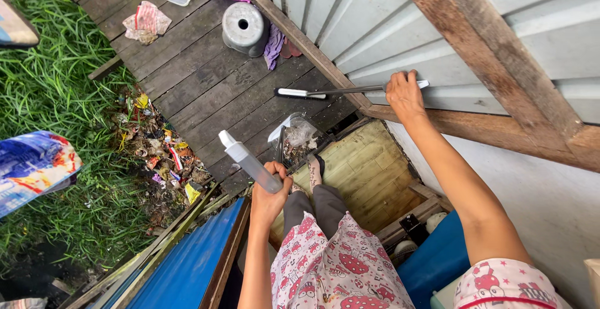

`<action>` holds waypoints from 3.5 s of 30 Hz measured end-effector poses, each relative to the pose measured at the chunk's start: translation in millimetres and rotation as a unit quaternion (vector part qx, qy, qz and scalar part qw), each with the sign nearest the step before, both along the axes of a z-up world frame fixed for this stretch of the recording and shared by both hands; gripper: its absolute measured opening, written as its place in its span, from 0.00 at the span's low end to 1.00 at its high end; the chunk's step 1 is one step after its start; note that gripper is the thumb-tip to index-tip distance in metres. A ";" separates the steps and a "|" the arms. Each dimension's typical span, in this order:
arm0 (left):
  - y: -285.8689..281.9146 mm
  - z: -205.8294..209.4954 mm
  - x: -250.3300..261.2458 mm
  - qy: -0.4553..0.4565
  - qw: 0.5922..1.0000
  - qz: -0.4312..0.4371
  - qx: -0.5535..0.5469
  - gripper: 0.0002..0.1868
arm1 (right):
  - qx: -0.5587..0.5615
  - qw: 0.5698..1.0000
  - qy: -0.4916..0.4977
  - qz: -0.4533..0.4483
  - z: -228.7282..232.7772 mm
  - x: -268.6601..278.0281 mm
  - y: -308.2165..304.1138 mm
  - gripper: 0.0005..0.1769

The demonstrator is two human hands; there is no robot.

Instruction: The person sweeps debris from a wooden floor and an outdoor wooden deck using a brush and a long-handled squeegee, pushing the waste into a plastic container and a bin.

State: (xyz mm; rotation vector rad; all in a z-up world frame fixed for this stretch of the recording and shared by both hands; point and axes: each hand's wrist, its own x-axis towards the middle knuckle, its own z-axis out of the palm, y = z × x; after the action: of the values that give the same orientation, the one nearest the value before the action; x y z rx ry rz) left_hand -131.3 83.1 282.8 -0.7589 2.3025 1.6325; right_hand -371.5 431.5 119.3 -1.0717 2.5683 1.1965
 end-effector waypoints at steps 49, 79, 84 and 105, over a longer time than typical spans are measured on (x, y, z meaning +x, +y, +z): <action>245.5 -16.6 -19.2 0.041 0.858 -0.506 0.085 0.26 | -0.835 0.333 -0.027 -0.438 87.9 316.8 -8.5 0.24; 199.6 81.7 40.0 0.108 0.800 -0.579 0.113 0.21 | -0.705 0.471 0.066 -0.526 113.7 450.7 12.4 0.12; 209.3 81.3 74.6 0.101 0.768 -0.613 0.158 0.17 | -0.724 0.368 0.095 -0.575 128.2 482.7 11.7 0.13; 267.0 -2.4 282.5 0.205 0.638 -0.742 0.026 0.23 | -0.760 0.303 0.326 -0.474 116.5 682.6 -0.4 0.16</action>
State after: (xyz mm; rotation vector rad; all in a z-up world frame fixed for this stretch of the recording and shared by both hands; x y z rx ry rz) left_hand 151.2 350.1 280.4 1.3956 1.8312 0.9075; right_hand 311.1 431.1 235.8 1.5493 3.0269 -1.7755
